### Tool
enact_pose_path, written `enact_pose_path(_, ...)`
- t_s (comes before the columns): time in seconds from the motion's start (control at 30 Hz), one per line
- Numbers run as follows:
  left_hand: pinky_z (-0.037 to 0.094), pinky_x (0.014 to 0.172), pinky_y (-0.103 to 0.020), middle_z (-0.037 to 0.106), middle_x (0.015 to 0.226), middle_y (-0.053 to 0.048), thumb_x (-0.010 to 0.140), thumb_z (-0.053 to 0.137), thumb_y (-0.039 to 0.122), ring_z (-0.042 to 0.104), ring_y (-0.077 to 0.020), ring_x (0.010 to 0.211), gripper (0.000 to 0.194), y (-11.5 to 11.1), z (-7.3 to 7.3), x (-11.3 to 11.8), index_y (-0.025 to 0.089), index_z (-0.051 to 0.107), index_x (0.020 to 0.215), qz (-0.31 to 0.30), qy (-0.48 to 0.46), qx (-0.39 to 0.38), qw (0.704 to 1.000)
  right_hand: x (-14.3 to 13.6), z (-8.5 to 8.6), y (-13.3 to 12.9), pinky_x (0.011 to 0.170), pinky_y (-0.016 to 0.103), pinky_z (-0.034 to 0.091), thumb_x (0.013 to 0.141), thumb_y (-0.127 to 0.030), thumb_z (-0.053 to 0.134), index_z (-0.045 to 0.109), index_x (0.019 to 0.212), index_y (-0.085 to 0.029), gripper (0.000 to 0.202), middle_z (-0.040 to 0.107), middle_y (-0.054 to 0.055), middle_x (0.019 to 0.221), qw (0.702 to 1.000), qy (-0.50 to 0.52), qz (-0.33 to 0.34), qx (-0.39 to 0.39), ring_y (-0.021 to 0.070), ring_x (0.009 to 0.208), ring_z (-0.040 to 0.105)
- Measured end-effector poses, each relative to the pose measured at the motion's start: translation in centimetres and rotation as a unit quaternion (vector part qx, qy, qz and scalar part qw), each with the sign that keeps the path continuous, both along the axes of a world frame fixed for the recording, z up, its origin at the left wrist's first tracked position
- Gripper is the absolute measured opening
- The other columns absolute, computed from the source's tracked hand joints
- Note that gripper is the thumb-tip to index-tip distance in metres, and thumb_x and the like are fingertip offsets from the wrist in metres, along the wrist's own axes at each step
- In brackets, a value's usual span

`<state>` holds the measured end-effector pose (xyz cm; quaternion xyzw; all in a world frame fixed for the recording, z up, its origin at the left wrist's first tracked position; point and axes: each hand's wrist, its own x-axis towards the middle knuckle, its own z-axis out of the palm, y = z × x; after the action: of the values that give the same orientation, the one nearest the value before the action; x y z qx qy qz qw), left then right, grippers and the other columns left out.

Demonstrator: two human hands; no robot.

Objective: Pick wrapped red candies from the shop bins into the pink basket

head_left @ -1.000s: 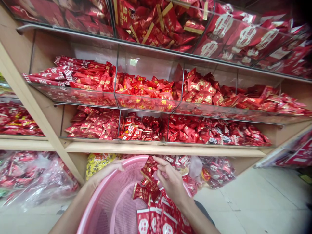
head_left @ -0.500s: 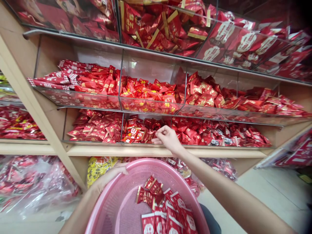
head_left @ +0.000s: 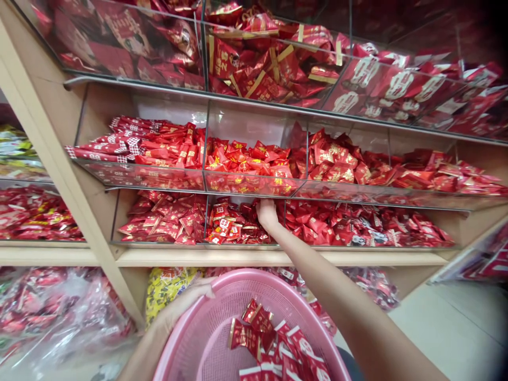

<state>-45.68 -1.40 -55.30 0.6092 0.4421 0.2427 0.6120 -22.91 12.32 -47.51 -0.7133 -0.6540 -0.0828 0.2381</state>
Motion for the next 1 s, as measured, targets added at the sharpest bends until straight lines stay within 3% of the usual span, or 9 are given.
enact_pose_path(0.1, 0.037, 0.089, -0.032, 0.07, 0.093, -0.001, 0.058, 0.046, 0.02, 0.052, -0.0279, 0.099, 0.046, 0.1, 0.0, 0.1, 0.022, 0.069, 0.098, -0.005, -0.004, 0.005, 1.0, 0.1, -0.1, -1.2, 0.078, 0.031, 0.048, 0.085, -0.005, 0.033, 0.049, 0.116, -0.011, 0.036, 0.057, 0.019, 0.111, 0.998, -0.062, -0.002, -0.028, 0.0231, 0.093, 0.061)
enact_pose_path(0.27, 0.04, 0.081, -0.029, 0.069, 0.095, 0.001, 0.06, 0.044, 0.019, 0.053, -0.0268, 0.095, 0.048, 0.0, 0.2, 0.4, 0.022, 0.067, 0.103, -0.031, -0.036, -0.017, 0.999, -0.2, 1.3, -3.9, 0.075, 0.035, 0.048, 0.088, -0.005, 0.026, 0.045, 0.12, -0.013, 0.038, 0.053, 0.022, 0.113, 0.986, -0.153, 0.038, -0.046, 0.0255, 0.093, 0.061)
enact_pose_path(0.43, 0.039, 0.083, -0.03, 0.068, 0.099, 0.002, 0.062, 0.044, 0.019, 0.053, -0.0272, 0.097, 0.047, -0.2, 0.7, 0.5, 0.024, 0.066, 0.103, -0.033, -0.031, -0.023, 0.999, 0.3, 1.6, -5.6, 0.081, 0.032, 0.044, 0.088, -0.01, 0.034, 0.053, 0.111, -0.018, 0.031, 0.054, 0.016, 0.116, 0.962, -0.205, 0.144, -0.109, 0.0237, 0.101, 0.057)
enact_pose_path(0.57, 0.037, 0.089, -0.032, 0.068, 0.099, 0.002, 0.061, 0.044, 0.02, 0.05, -0.0289, 0.101, 0.048, -0.3, 1.0, 0.5, 0.023, 0.066, 0.104, -0.029, -0.017, -0.017, 0.999, 0.8, 0.9, -5.5, 0.069, 0.026, 0.046, 0.08, -0.021, 0.054, 0.065, 0.089, -0.019, 0.015, 0.065, 0.01, 0.097, 0.938, -0.212, 0.188, -0.201, 0.0221, 0.089, 0.063)
enact_pose_path(0.7, 0.034, 0.093, -0.034, 0.067, 0.102, 0.001, 0.06, 0.045, 0.022, 0.048, -0.0301, 0.103, 0.05, -0.4, 1.2, 0.6, 0.023, 0.065, 0.106, -0.023, -0.004, -0.022, 0.999, 0.9, 0.7, -4.9, 0.065, 0.026, 0.046, 0.077, -0.017, 0.054, 0.068, 0.086, -0.017, 0.017, 0.067, 0.012, 0.095, 0.931, -0.211, 0.177, -0.239, 0.0231, 0.085, 0.064)
enact_pose_path(1.0, 0.027, 0.1, -0.036, 0.066, 0.107, 0.002, 0.057, 0.046, 0.023, 0.044, -0.031, 0.108, 0.047, -0.5, 1.7, 0.7, 0.025, 0.068, 0.099, -0.018, 0.004, -0.024, 1.0, 1.8, -0.2, -5.0, 0.074, 0.027, 0.044, 0.079, -0.014, 0.051, 0.068, 0.091, -0.018, 0.021, 0.065, 0.012, 0.104, 0.928, -0.216, 0.206, -0.222, 0.0236, 0.096, 0.061)
